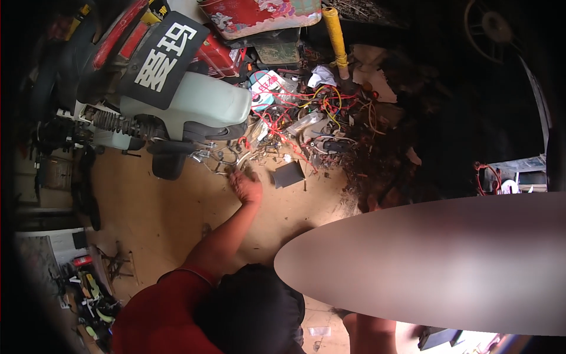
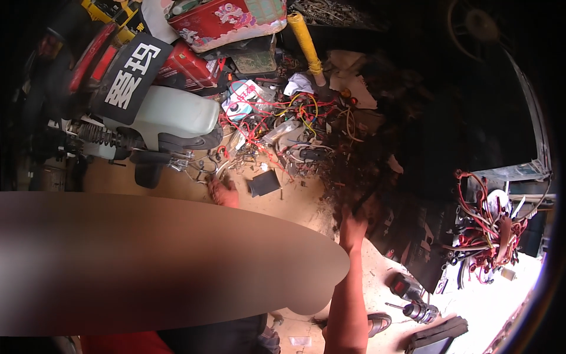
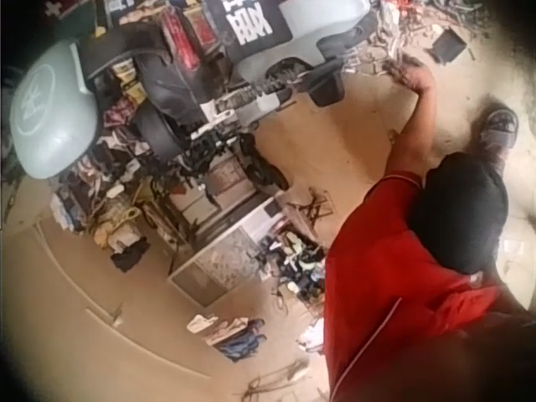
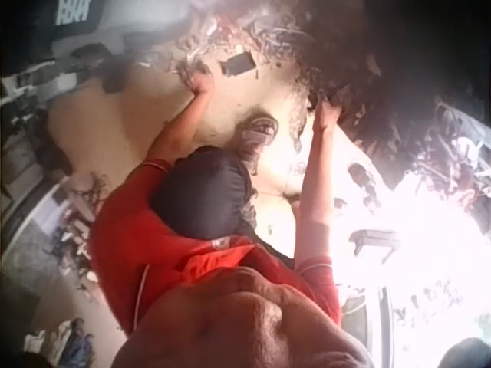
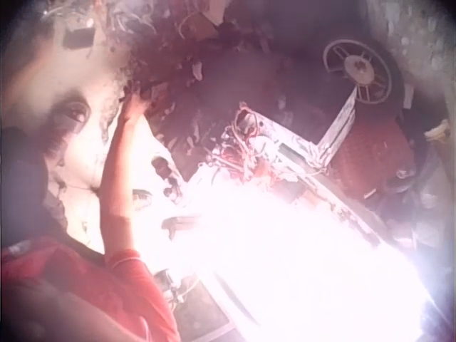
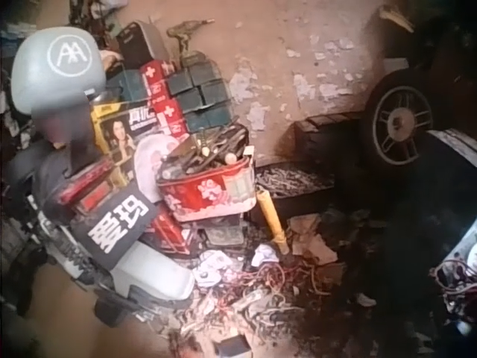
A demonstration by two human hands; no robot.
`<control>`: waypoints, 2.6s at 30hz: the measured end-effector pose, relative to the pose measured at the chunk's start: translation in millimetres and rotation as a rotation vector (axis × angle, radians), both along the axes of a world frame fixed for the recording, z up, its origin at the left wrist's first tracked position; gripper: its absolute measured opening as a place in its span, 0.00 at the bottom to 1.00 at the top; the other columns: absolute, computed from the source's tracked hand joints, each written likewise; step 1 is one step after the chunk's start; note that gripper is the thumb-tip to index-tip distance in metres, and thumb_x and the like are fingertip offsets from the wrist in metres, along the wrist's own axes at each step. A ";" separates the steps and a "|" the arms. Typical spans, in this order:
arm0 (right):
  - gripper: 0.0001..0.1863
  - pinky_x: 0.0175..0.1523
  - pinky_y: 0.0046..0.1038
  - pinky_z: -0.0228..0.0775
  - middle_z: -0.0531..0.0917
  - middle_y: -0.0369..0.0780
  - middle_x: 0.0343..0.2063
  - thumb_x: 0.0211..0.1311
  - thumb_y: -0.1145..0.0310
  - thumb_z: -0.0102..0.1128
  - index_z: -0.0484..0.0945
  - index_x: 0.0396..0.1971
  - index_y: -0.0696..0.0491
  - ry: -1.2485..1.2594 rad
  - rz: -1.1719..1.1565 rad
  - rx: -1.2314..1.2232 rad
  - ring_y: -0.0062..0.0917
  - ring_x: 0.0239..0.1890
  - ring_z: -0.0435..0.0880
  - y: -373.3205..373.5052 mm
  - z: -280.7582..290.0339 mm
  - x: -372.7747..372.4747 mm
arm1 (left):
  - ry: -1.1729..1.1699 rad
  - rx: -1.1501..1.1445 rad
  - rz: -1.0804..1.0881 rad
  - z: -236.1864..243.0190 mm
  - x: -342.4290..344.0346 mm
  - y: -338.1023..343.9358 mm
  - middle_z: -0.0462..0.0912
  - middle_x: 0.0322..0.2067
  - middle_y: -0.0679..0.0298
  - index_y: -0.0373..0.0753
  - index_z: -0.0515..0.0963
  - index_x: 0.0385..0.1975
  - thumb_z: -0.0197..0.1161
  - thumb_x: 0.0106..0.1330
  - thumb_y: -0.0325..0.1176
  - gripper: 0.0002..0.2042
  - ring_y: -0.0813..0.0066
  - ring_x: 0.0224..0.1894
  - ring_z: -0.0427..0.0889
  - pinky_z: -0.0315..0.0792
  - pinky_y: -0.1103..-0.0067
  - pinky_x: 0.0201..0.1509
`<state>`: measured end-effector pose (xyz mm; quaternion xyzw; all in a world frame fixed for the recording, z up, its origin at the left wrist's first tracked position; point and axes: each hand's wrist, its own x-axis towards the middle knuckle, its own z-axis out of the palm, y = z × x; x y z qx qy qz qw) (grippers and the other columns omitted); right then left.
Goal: The person handles a small electronic control box, removes internal components, and then sorts through a large bundle of red and black wires on the floor.
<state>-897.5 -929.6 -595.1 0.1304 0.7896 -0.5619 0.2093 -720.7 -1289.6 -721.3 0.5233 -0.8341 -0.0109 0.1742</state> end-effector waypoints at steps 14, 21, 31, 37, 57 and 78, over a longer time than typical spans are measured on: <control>0.23 0.48 0.28 0.83 0.86 0.48 0.49 0.73 0.71 0.57 0.68 0.64 0.64 -0.243 -0.088 -0.341 0.30 0.44 0.88 8.8 4.6 68.4 | 0.418 0.286 -0.413 52.1 -144.3 61.0 0.77 0.61 0.45 0.33 0.73 0.62 0.63 0.69 0.39 0.25 0.46 0.65 0.73 0.67 0.61 0.69; 0.23 0.49 0.28 0.82 0.86 0.47 0.50 0.73 0.73 0.53 0.68 0.64 0.64 -0.177 -0.100 -0.235 0.30 0.47 0.88 57.3 8.1 93.2 | -0.054 0.101 -0.129 -14.1 -108.2 -47.4 0.64 0.71 0.39 0.26 0.66 0.69 0.61 0.65 0.45 0.36 0.43 0.74 0.63 0.50 0.54 0.80; 0.17 0.37 0.22 0.74 0.85 0.39 0.36 0.73 0.69 0.56 0.77 0.55 0.63 -0.112 0.090 -0.228 0.19 0.34 0.81 25.4 21.7 101.5 | 0.185 0.815 -0.585 68.3 -211.3 123.6 0.80 0.49 0.42 0.33 0.79 0.48 0.62 0.65 0.36 0.16 0.45 0.53 0.80 0.76 0.59 0.58; 0.17 0.45 0.24 0.78 0.87 0.44 0.41 0.72 0.72 0.57 0.77 0.55 0.65 -0.028 0.156 0.079 0.22 0.42 0.85 15.3 51.0 101.8 | -0.041 0.599 -0.610 94.0 -106.7 80.5 0.84 0.47 0.45 0.33 0.79 0.52 0.60 0.59 0.26 0.19 0.48 0.49 0.85 0.79 0.60 0.54; 0.23 0.50 0.30 0.83 0.86 0.48 0.50 0.72 0.73 0.56 0.70 0.64 0.64 -0.178 -0.037 -0.130 0.32 0.47 0.89 36.5 64.0 149.5 | 0.134 0.631 -0.366 -0.9 70.0 -205.5 0.87 0.41 0.49 0.49 0.82 0.59 0.55 0.60 0.24 0.25 0.47 0.48 0.85 0.77 0.62 0.50; 0.21 0.46 0.22 0.75 0.87 0.40 0.41 0.71 0.71 0.61 0.75 0.59 0.65 -0.128 0.123 0.036 0.20 0.40 0.83 24.3 60.6 140.8 | 0.210 0.628 -0.273 -21.3 61.4 -81.1 0.84 0.24 0.60 0.39 0.80 0.42 0.68 0.58 0.27 0.12 0.50 0.30 0.85 0.80 0.62 0.37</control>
